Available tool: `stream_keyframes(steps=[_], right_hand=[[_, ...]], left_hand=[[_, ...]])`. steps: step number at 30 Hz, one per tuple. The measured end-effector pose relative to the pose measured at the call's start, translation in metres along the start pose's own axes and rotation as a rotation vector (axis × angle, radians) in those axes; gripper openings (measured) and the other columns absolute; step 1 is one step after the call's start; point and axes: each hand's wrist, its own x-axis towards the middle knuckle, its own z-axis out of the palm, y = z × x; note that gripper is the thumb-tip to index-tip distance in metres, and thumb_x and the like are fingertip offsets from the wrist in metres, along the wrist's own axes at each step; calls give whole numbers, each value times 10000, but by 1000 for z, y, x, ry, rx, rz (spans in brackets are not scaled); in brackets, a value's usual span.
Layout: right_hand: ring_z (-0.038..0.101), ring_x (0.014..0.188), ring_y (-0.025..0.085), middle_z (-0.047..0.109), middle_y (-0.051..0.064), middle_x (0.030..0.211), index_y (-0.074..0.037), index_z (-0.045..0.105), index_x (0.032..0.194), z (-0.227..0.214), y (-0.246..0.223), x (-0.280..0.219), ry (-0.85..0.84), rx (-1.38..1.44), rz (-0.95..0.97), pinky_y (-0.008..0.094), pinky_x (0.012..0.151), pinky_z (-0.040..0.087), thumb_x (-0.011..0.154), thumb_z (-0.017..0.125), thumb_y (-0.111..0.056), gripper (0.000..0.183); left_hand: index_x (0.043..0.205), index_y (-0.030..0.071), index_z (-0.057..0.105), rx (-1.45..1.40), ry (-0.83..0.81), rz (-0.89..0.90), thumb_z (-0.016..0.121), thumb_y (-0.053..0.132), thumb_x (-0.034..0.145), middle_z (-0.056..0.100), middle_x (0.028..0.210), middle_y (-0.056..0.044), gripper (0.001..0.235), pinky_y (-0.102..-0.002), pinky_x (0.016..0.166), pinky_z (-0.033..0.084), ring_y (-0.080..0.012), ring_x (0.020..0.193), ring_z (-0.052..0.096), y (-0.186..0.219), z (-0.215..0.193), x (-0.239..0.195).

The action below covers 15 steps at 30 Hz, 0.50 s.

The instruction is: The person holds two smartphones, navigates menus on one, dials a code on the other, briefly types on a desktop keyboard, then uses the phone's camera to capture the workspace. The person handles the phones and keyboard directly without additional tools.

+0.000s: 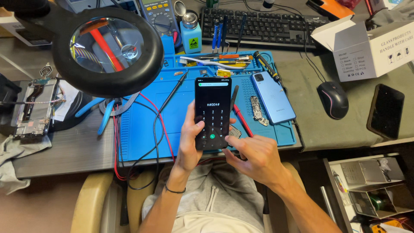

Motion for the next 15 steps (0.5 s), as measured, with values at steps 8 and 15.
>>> stream_keyframes(steps=[8, 15], right_hand=[[535, 468, 157, 443, -38, 589, -125, 820, 1254, -5, -6, 9, -19, 12, -27, 295, 504, 517, 951, 820, -136, 303], [537, 474, 149, 432, -40, 596, -125, 816, 1311, -5, -6, 8, -37, 14, -30, 297, 514, 528, 923, 821, -107, 388]], left_hand=[[1713, 106, 368, 34, 5, 14, 482, 443, 1069, 788, 1157, -402, 736, -423, 837, 714, -385, 1057, 831, -2, -1, 1], [1717, 112, 367, 51, 9, 2, 483, 476, 1074, 793, 1147, -393, 748, -417, 839, 713, -376, 1052, 833, -1, 1, 1]])
